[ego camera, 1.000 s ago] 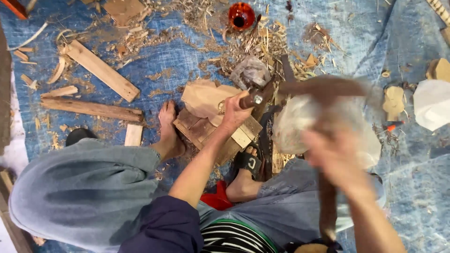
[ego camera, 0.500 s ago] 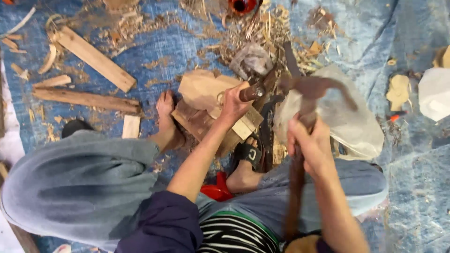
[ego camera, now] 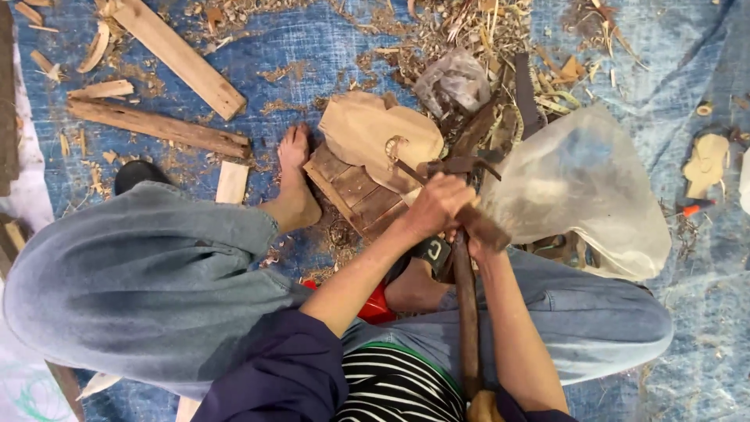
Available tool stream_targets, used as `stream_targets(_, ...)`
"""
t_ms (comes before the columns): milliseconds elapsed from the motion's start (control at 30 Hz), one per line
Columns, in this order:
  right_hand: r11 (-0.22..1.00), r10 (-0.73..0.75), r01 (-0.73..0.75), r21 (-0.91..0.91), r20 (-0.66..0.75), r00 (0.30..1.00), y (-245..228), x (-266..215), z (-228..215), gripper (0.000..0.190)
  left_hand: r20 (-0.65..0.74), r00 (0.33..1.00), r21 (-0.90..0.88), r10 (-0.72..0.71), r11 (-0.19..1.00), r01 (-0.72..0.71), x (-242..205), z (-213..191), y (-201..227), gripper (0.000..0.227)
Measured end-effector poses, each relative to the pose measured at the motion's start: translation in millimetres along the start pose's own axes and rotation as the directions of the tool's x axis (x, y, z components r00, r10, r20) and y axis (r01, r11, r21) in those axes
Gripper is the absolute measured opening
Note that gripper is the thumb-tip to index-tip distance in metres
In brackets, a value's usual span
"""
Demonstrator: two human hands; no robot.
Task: Carving a wooden instrument body using a hammer and a carving tool while sitting on the floor.
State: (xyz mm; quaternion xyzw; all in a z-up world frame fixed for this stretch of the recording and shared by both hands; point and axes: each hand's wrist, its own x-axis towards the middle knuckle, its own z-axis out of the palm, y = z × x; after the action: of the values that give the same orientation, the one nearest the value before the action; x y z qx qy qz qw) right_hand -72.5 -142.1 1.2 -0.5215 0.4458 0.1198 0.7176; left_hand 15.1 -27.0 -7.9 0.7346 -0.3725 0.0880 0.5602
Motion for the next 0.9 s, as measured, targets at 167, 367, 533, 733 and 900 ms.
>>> stream_targets(167,0.991,0.013,-0.020,0.135,0.054,0.998,-28,-39,16,0.018,-0.060,0.975,0.120,0.216,0.971,-0.208,-9,-18,17,0.024)
stream_targets(367,0.999,0.027,-0.028,-0.043,-0.037,0.999,27,34,-38,0.040,0.043,0.938,0.149,0.344,0.926,-0.347,-17,-34,18,0.034)
stream_targets(533,0.991,0.037,-0.049,-0.122,-0.097,0.995,57,57,-56,0.071,0.065,0.948,0.132,0.310,0.939,-0.316,-28,-12,-10,0.034)
stream_targets(733,0.990,0.047,-0.040,-0.135,0.048,0.998,-9,-15,0,0.032,-0.098,0.993,-0.113,0.071,0.990,-0.082,2,-11,-43,0.018)
stream_targets(900,0.993,-0.046,0.046,-0.110,-0.005,0.999,-32,-50,24,0.039,-0.202,0.970,-0.252,-0.133,0.964,0.080,44,-63,-17,0.022)
